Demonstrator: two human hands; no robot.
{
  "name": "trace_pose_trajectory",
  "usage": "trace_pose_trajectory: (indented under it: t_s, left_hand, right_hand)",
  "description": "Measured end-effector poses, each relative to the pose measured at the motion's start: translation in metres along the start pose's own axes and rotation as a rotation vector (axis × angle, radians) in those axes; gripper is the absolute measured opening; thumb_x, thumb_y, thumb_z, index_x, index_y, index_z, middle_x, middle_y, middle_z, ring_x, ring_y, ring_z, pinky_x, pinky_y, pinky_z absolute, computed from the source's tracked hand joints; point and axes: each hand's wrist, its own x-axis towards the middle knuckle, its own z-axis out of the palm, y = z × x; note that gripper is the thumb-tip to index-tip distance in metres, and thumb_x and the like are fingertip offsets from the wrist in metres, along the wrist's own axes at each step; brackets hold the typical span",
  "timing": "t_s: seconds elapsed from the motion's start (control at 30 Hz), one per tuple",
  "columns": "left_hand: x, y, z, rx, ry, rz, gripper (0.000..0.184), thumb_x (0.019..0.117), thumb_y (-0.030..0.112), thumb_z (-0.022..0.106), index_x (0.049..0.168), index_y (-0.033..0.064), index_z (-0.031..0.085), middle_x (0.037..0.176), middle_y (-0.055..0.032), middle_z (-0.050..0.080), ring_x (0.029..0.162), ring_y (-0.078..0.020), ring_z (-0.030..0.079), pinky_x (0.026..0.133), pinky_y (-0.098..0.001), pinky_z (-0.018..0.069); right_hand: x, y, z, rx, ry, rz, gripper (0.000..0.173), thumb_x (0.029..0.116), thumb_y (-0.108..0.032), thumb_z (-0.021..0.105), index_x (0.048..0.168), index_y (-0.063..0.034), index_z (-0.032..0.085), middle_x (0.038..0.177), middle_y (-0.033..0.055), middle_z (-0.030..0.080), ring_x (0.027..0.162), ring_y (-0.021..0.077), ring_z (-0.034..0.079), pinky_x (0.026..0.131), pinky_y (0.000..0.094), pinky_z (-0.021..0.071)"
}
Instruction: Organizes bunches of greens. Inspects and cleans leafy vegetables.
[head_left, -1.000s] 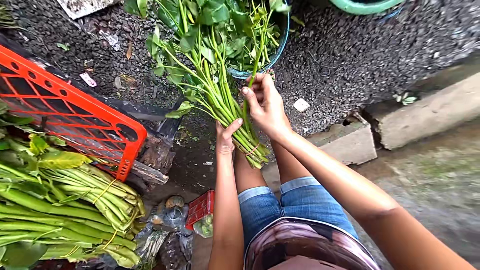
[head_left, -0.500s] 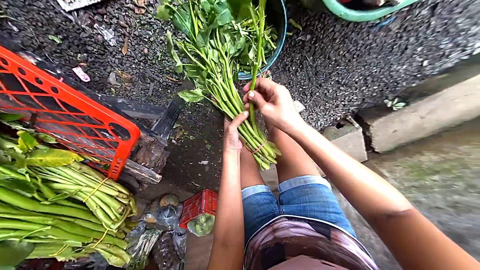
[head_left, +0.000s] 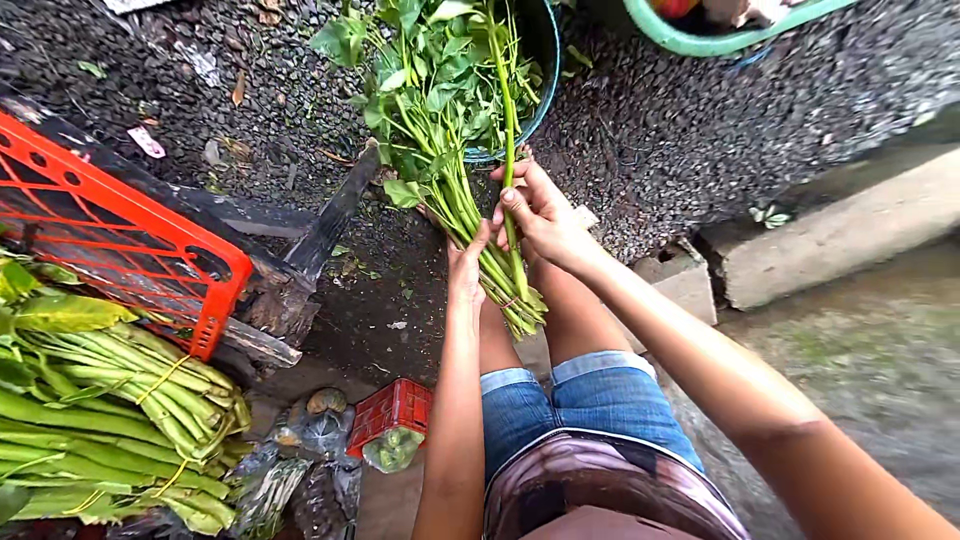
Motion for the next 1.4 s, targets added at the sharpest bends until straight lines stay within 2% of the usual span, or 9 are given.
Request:
trace_pose_trajectory:
  t_s: [0.07, 0.17, 0.27, 0.37, 0.47, 0.73, 0.87, 1.03, 1.4]
  left_hand:
    - [-0.001, 0.0, -0.003, 0.008, -0.008, 0.068, 0.085, 0.0758, 0.066, 0.079, 0.138, 0.0154, 0.05, 0.111, 0.0014, 0.071, 0.099, -0.0072, 0.069, 0.089, -0.0282, 0.06]
    - [-0.001, 0.001, -0.005, -0.019, -0.043, 0.117, 0.097, 0.0622, 0.067, 0.087, 0.135, 0.0148, 0.049, 0.112, 0.0041, 0.07, 0.1, -0.0046, 0.068, 0.089, -0.0266, 0.0595]
    - [-0.001, 0.011, 0.0, -0.016, -0.094, 0.071, 0.073, 0.0733, 0.033, 0.091, 0.131, 0.0141, 0.049, 0.104, 0.0032, 0.071, 0.091, -0.005, 0.07, 0.081, -0.0259, 0.0609]
    - [0.01, 0.018, -0.002, -0.155, -0.195, 0.039, 0.051, 0.0807, 0.015, 0.082, 0.123, 0.0054, 0.056, 0.099, -0.0081, 0.072, 0.084, -0.0141, 0.072, 0.077, -0.0313, 0.0627]
    - [0.024, 0.026, -0.003, -0.249, -0.234, -0.036, 0.047, 0.0858, 0.009, 0.07, 0.128, 0.0041, 0.051, 0.096, -0.0098, 0.068, 0.076, -0.0156, 0.07, 0.07, -0.0302, 0.0619]
    - [0.011, 0.04, 0.008, -0.112, -0.191, -0.342, 0.028, 0.0933, 0.004, 0.062, 0.12, 0.0038, 0.054, 0.088, -0.0108, 0.067, 0.071, -0.0171, 0.069, 0.065, -0.0302, 0.0617]
    - [0.004, 0.046, 0.009, 0.014, -0.175, -0.364, 0.022, 0.0924, 0.001, 0.063, 0.114, 0.0023, 0.058, 0.085, -0.0105, 0.069, 0.069, -0.0157, 0.07, 0.065, -0.0287, 0.0615]
    - [-0.007, 0.036, 0.009, 0.161, -0.063, -0.305, 0.038, 0.0882, -0.003, 0.065, 0.123, 0.0059, 0.053, 0.085, -0.0095, 0.068, 0.067, -0.0149, 0.068, 0.062, -0.0279, 0.0602]
    - [-0.014, 0.021, 0.002, 0.253, 0.014, -0.252, 0.051, 0.0856, -0.001, 0.068, 0.131, 0.0099, 0.048, 0.094, -0.006, 0.07, 0.074, -0.0123, 0.07, 0.065, -0.0286, 0.0609]
  right_hand:
    - [0.001, 0.011, 0.002, -0.149, -0.027, -0.007, 0.025, 0.1071, -0.022, 0.055, 0.126, -0.0056, 0.058, 0.088, 0.0037, 0.073, 0.074, 0.0132, 0.07, 0.071, 0.0335, 0.0602]
    - [0.0, 0.019, 0.014, -0.25, 0.081, 0.007, 0.022, 0.0955, -0.03, 0.073, 0.107, -0.0118, 0.076, 0.101, 0.0039, 0.068, 0.094, 0.012, 0.063, 0.083, 0.0315, 0.0528]
    - [0.001, 0.022, 0.019, -0.221, 0.165, -0.007, 0.023, 0.0934, -0.026, 0.075, 0.111, -0.013, 0.079, 0.105, 0.0049, 0.063, 0.089, 0.0086, 0.058, 0.076, 0.0237, 0.0488]
    - [-0.025, 0.008, 0.011, -0.33, 0.139, -0.051, 0.032, 0.106, -0.021, 0.055, 0.135, -0.0068, 0.061, 0.116, 0.0094, 0.068, 0.101, 0.0153, 0.068, 0.089, 0.0347, 0.0585]
    - [-0.067, 0.005, 0.001, -0.46, 0.086, -0.197, 0.014, 0.0979, -0.012, 0.067, 0.109, -0.0057, 0.074, 0.106, 0.006, 0.072, 0.095, 0.0127, 0.07, 0.085, 0.0325, 0.0605]
    - [-0.081, 0.002, -0.015, -0.868, -0.295, -0.582, 0.017, 0.1006, -0.014, 0.059, 0.106, -0.0025, 0.071, 0.102, 0.0123, 0.067, 0.098, 0.0249, 0.067, 0.083, 0.0336, 0.0579]
    - [-0.078, -0.012, -0.018, -0.489, -0.548, -0.227, 0.021, 0.0981, -0.021, 0.048, 0.086, -0.011, 0.063, 0.084, -0.0009, 0.057, 0.078, 0.0076, 0.057, 0.067, 0.0267, 0.0482]
    - [-0.074, -0.028, -0.018, -0.216, -0.609, -0.138, 0.015, 0.1008, -0.018, 0.062, 0.092, -0.0066, 0.066, 0.085, -0.0011, 0.06, 0.073, 0.0017, 0.055, 0.062, 0.0167, 0.0467]
    - [-0.04, -0.017, -0.019, -0.645, -0.519, -0.034, 0.015, 0.0999, -0.02, 0.059, 0.095, -0.0086, 0.068, 0.094, 0.0057, 0.065, 0.086, 0.0205, 0.065, 0.074, 0.0464, 0.0548]
